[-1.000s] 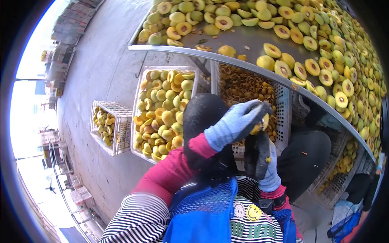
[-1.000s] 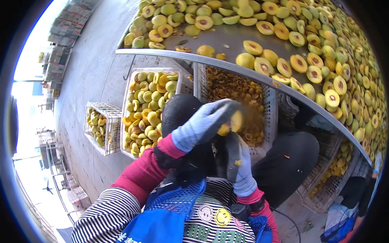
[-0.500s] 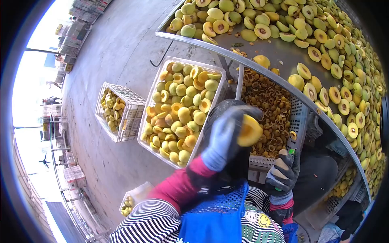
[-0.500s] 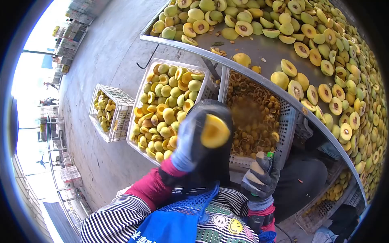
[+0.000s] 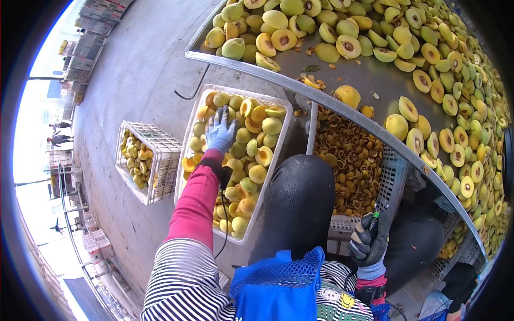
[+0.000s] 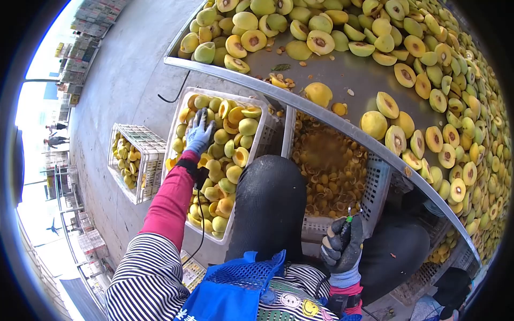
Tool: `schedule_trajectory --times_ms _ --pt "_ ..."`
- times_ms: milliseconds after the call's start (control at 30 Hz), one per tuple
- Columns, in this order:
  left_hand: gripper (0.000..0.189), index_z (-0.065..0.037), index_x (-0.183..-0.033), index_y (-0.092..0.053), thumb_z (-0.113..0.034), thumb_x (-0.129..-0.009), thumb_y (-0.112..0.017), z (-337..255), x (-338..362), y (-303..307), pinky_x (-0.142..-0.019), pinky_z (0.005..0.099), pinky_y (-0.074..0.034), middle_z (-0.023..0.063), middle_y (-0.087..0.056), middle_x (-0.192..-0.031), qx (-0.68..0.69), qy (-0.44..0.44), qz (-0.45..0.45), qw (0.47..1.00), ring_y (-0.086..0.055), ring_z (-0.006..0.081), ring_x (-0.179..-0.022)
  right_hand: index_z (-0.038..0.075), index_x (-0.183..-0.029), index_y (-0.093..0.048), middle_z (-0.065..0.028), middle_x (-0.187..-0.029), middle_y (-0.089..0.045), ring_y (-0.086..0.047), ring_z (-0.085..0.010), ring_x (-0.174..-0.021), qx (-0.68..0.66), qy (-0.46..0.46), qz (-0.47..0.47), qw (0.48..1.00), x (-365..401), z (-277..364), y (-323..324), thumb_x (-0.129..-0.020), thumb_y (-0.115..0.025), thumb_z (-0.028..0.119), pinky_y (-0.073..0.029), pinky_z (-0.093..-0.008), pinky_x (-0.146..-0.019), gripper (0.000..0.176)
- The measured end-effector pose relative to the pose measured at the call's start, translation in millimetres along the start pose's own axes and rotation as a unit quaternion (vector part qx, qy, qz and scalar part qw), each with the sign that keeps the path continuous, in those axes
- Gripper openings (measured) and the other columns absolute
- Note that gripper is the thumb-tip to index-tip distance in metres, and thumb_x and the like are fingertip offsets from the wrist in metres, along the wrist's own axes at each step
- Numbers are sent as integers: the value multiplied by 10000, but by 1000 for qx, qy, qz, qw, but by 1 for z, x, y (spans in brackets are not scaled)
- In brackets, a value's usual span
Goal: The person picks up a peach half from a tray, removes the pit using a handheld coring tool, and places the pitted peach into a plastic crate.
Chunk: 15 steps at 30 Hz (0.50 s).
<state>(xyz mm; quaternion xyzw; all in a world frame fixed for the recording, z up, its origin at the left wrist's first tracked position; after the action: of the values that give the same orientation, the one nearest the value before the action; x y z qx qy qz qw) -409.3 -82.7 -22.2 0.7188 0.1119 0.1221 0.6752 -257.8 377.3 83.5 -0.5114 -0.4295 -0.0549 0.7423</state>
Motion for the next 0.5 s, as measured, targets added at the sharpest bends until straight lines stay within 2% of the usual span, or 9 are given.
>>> schedule_trajectory --times_ms 33,67,100,200,300,367,400,433,500 --pt "600 -140 -1402 -347 -450 -897 -442 4 -4 7 -1067 459 -246 123 -334 -1444 -6 -11 6 1000 -321 308 -1312 74 -907 -574 -9 -549 -377 -318 -92 -359 7 3 -16 1000 -2 0 2 -948 -401 493 -257 -225 -303 454" --pt "575 -94 -1366 -395 -440 -909 -436 1 -7 26 -1067 448 -253 145 -359 -1424 22 -22 -67 997 -317 307 -1315 74 -907 -574 -9 -549 -377 -318 -92 -359 3 5 -16 1000 -5 2 1 -948 -401 493 -257 -225 -303 454" --pt "616 -73 -1383 -366 -448 -902 -448 -2 -1 34 -1081 433 -234 145 -329 -1442 69 2 -75 995 -301 304 -1326 75 -904 -573 -10 -551 -382 -316 -92 -359 26 7 -17 999 -6 3 0 -943 -409 498 -253 -224 -304 456" --pt "687 -78 -1417 -316 -482 -882 -468 -12 30 -8 -1106 418 -179 135 -263 -1479 -32 -59 -61 996 -271 298 -1343 74 -899 -570 -12 -554 -390 -314 -92 -360 49 -9 -39 998 -6 2 8 -936 -423 503 -248 -222 -308 455" --pt "668 -57 -1372 -385 -490 -873 -491 -4 6 -3 -1087 424 -231 173 -363 -1413 13 -48 0 999 -333 314 -1303 59 -900 -562 -19 -569 -400 -315 -89 -365 44 -10 -48 998 0 4 -2 -930 -444 496 -255 -213 -316 453" --pt "490 -23 -1245 -527 -363 -893 -540 -15 -15 34 -1000 393 -363 184 -506 -1277 67 -84 -48 993 -477 307 -1180 43 -902 -558 -24 -585 -403 -321 -81 -378 -2 -16 80 997 12 11 -33 -928 -459 481 -256 -208 -321 450" --pt "391 -13 -1172 -573 -285 -893 -557 -45 -13 74 -936 363 -409 176 -555 -1190 181 -59 -97 977 -527 281 -1106 28 -945 -550 -26 -603 -403 -304 -73 -394 -27 -1 147 989 18 17 -40 -928 -469 466 -246 -210 -323 446" --pt "295 -2 -1099 -620 -208 -892 -575 -77 -8 119 -873 332 -455 168 -605 -1103 292 -29 -139 946 -577 255 -1033 28 -945 -550 -26 -603 -403 -304 -73 -394 -28 15 142 989 15 22 -34 -928 -469 466 -246 -210 -323 446" --pt "219 15 -1044 -633 -128 -887 -578 -153 13 185 -762 306 -491 145 -636 -981 327 -144 -232 904 -624 210 -873 25 -986 -544 -10 -614 -399 -295 -71 -413 -140 -76 63 985 -2 10 -6 -930 -472 453 -226 -203 -328 438"
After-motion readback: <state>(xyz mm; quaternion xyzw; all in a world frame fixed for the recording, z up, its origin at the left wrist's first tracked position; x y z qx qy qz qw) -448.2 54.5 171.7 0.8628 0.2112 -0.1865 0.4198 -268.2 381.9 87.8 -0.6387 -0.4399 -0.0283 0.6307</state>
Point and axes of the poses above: each hand's wrist, its own x-axis away from the middle knuckle, its own y-axis out of the back of the hand, z = x × y, the point moved 6 cm from there along -x, towards the middle knuckle
